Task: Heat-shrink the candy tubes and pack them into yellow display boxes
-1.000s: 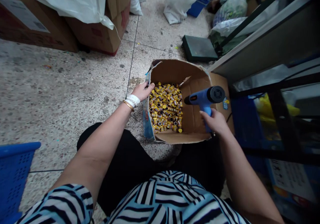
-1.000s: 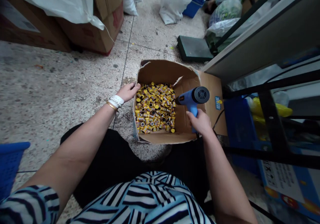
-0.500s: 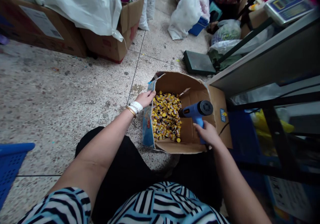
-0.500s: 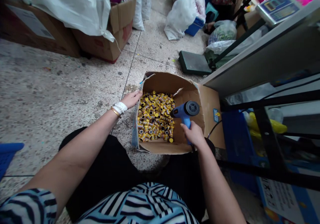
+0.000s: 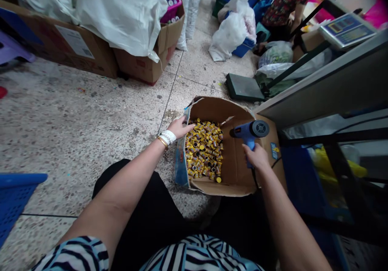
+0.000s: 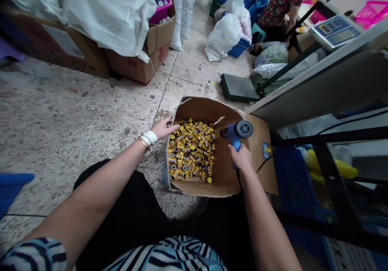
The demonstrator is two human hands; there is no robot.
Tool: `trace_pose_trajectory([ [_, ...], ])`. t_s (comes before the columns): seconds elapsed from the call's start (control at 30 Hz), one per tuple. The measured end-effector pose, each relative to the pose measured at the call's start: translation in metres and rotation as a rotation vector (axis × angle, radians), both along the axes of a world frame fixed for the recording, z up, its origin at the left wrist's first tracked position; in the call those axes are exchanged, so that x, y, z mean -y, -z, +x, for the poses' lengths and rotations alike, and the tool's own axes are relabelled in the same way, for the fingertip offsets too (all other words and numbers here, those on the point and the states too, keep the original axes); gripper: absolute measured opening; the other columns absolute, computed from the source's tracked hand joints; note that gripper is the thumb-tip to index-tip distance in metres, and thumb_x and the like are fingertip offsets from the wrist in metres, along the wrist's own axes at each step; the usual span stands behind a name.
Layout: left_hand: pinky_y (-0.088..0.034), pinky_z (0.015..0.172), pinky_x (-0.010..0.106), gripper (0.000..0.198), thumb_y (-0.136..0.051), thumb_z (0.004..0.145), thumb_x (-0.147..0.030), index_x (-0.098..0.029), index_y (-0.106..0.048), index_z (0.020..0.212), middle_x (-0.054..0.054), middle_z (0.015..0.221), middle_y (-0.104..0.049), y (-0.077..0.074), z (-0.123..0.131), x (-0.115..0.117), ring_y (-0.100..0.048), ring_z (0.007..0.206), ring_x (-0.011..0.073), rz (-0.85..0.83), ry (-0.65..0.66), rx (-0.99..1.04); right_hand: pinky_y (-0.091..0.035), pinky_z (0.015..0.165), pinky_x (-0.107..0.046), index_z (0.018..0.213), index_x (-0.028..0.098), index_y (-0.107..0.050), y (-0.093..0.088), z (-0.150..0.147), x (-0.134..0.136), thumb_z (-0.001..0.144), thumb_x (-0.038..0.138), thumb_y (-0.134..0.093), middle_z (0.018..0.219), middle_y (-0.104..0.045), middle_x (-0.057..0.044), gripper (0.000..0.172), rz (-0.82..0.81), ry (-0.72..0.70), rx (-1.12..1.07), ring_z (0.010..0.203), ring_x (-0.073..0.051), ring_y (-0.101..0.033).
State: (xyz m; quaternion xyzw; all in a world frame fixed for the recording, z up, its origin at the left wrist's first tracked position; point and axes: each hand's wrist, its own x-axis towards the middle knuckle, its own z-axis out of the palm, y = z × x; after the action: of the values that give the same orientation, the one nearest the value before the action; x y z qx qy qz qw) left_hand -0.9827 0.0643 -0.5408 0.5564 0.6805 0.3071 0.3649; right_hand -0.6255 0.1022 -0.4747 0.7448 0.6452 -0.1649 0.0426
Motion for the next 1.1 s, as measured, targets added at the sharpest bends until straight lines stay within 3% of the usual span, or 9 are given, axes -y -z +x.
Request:
trace_pose_trajectory([
  [0.17,-0.048,0.100,0.034,0.069,-0.058,0.081,-0.057,-0.013,-0.054,0.135,0.015,0.129,-0.065,-0.007,0.001,0.001,-0.062,0.116,0.0270,-0.033,0.004,-0.058,-0.048,0.050,-0.027,0.088,0.018,-0.059,-0.012,0.016,0.018,0.086,0.045,-0.055,0.071,-0.070,-0.007,0.028,-0.168,0.033,-0.161,0.052,-0.017,-0.064],
  [0.37,-0.046,0.103,0.035,0.071,-0.057,0.083,-0.056,-0.009,-0.054,0.136,0.018,0.133,-0.061,-0.011,0.005,0.000,-0.061,0.120,0.0283,-0.038,0.020,-0.113,-0.047,0.050,-0.024,0.093,0.019,-0.054,0.006,-0.010,0.026,0.090,0.051,-0.048,0.076,-0.069,-0.007,0.033,-0.125,0.041,-0.253,0.054,-0.015,-0.063],
  [0.5,-0.047,0.101,0.033,0.065,-0.058,0.084,-0.052,-0.011,-0.056,0.135,0.016,0.134,-0.061,-0.016,0.003,0.001,-0.062,0.118,0.0269,-0.049,0.001,-0.133,-0.046,0.049,-0.023,0.090,0.020,-0.052,0.008,-0.019,0.032,0.088,0.049,-0.052,0.075,-0.067,-0.003,0.028,-0.188,-0.021,-0.303,0.052,-0.013,-0.061],
  [0.63,-0.048,0.099,0.033,0.052,-0.057,0.084,-0.050,-0.014,-0.066,0.121,0.013,0.121,-0.070,-0.020,-0.001,0.006,-0.065,0.112,0.0270,-0.039,-0.005,-0.185,-0.043,0.046,-0.023,0.083,0.020,-0.052,-0.001,-0.002,0.046,0.086,0.043,-0.057,0.066,-0.064,-0.002,0.024,-0.351,-0.132,-0.232,0.049,-0.013,-0.059],
  [0.77,-0.047,0.101,0.033,0.056,-0.055,0.085,-0.052,-0.014,-0.064,0.125,0.012,0.124,-0.068,-0.019,-0.003,0.008,-0.063,0.116,0.0260,-0.034,-0.002,-0.186,-0.040,0.046,-0.023,0.081,0.020,-0.053,0.000,0.004,0.056,0.082,0.042,-0.061,0.060,-0.063,-0.001,0.023,-0.475,-0.196,-0.174,0.048,-0.014,-0.058],
  [0.83,-0.047,0.101,0.033,0.057,-0.054,0.086,-0.053,-0.014,-0.064,0.126,0.012,0.125,-0.067,-0.018,-0.003,0.008,-0.063,0.116,0.0263,-0.048,-0.002,-0.201,-0.041,0.047,-0.023,0.083,0.020,-0.054,0.006,-0.005,0.057,0.083,0.043,-0.059,0.062,-0.064,-0.001,0.023,-0.409,-0.148,-0.212,0.049,-0.014,-0.059],
  [1.0,-0.048,0.100,0.033,0.056,-0.054,0.086,-0.054,-0.015,-0.065,0.124,0.011,0.123,-0.069,-0.018,-0.001,0.008,-0.064,0.114,0.0264,-0.051,-0.001,-0.233,-0.046,0.053,-0.026,0.088,0.021,-0.056,0.018,-0.032,0.048,0.085,0.052,-0.053,0.064,-0.066,-0.003,0.032,-0.002,0.003,-0.210,0.056,-0.017,-0.062],
  [1.1,-0.049,0.097,0.032,0.055,-0.055,0.085,-0.054,-0.017,-0.065,0.124,0.010,0.123,-0.069,-0.020,-0.001,0.009,-0.065,0.111,0.0258,-0.034,0.009,-0.204,-0.047,0.054,-0.027,0.095,0.020,-0.058,0.012,-0.030,0.043,0.082,0.052,-0.057,0.064,-0.066,-0.002,0.034,0.019,-0.009,-0.250,0.057,-0.018,-0.062],
])
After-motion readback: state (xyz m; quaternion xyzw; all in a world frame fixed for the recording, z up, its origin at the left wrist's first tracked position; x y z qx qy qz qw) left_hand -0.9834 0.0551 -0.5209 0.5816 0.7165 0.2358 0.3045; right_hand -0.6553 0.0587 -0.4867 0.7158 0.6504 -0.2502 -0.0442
